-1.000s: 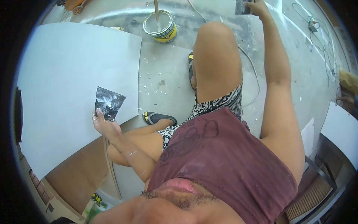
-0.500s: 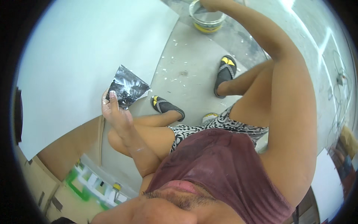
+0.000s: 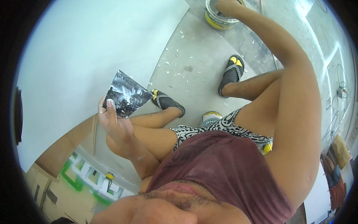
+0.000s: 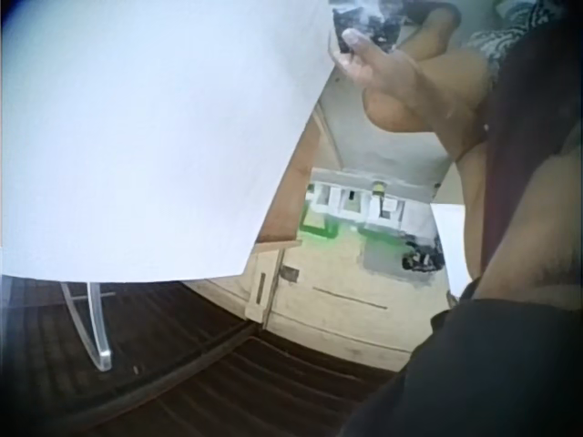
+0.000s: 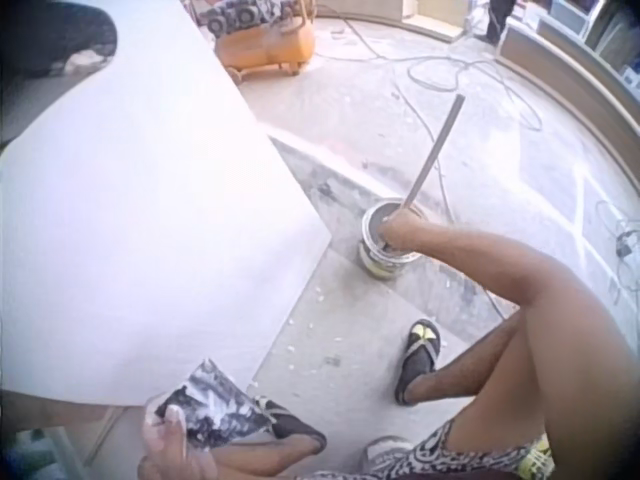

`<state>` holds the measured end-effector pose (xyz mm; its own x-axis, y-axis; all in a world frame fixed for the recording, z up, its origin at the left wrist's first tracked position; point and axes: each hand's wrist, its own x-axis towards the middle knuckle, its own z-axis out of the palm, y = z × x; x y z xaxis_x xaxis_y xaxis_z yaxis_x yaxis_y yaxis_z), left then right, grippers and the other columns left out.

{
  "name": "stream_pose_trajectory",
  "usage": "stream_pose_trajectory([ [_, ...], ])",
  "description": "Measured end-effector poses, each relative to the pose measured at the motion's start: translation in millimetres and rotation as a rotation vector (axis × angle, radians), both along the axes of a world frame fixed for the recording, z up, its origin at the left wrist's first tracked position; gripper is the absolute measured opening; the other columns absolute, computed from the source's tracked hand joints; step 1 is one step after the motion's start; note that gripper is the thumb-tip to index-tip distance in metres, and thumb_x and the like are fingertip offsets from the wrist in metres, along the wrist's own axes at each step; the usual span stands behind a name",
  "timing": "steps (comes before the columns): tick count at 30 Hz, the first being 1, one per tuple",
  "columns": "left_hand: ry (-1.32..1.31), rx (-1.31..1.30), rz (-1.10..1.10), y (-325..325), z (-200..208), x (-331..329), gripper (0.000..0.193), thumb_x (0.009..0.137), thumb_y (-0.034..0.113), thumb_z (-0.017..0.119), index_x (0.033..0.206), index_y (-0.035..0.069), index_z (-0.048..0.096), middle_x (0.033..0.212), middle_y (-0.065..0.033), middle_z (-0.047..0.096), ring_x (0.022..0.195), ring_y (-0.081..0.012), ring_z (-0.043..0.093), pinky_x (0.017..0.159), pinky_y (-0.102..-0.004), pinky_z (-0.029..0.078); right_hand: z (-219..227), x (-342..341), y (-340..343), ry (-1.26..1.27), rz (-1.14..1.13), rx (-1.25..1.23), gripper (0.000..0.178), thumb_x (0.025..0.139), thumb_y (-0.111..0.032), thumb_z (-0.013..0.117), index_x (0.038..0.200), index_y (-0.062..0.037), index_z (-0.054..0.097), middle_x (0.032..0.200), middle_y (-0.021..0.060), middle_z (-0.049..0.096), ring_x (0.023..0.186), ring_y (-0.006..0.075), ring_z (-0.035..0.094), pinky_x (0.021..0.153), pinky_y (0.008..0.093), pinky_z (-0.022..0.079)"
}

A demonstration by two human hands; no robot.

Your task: The person applies putty onto the edge and surface of a panel using putty knives, smoothing the compound and transferring it between the knives.

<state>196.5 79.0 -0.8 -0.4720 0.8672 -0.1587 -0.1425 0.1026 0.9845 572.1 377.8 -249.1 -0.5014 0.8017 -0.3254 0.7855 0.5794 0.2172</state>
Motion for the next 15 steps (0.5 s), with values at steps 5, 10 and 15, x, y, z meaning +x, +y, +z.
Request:
stream_pose_trajectory([
  [5, 0.002, -0.02, 0.027, 1.1, 1.3, 2.0, 0.028, 0.095, 0.009, 0.056, 0.116, -0.009, 0.051, 0.101, -0.0153, 0.062, 0.091, -0.019, 0.061, 0.083, -0.0334, 0.051, -26.6, 4.6, 4.1, 0.089, 0.103, -0.047, 0.012, 0.076, -0.015, 0.061, 0.077, -0.0094, 0.072, 0.078, 0.0141, 0.07, 0.072, 0.03, 0.069, 0.061, 0.045, 0.054],
  [10, 0.029, -0.074, 0.049, -0.8, 1.5, 1.4, 0.03, 0.096, 0.009, 0.052, 0.118, -0.01, 0.05, 0.103, -0.0163, 0.062, 0.094, -0.0218, 0.062, 0.086, -0.0355, 0.051, -39.1, -3.1, 8.7, -0.023, 0.057, -0.014, 0.013, 0.077, -0.016, 0.06, 0.077, -0.0114, 0.073, 0.083, 0.0136, 0.07, 0.074, 0.0296, 0.069, 0.062, 0.0443, 0.054],
  [15, 0.026, -0.05, 0.06, -0.6, -2.6, 0.5, 0.028, 0.094, 0.011, 0.057, 0.113, -0.009, 0.052, 0.1, -0.0168, 0.063, 0.091, -0.0215, 0.062, 0.083, -0.0343, 0.052, -19.0, 1.9, 6.2, 0.058, 0.173, 0.034, 0.014, 0.078, -0.016, 0.059, 0.076, -0.0118, 0.073, 0.078, 0.0131, 0.07, 0.071, 0.0295, 0.069, 0.061, 0.0435, 0.055],
])
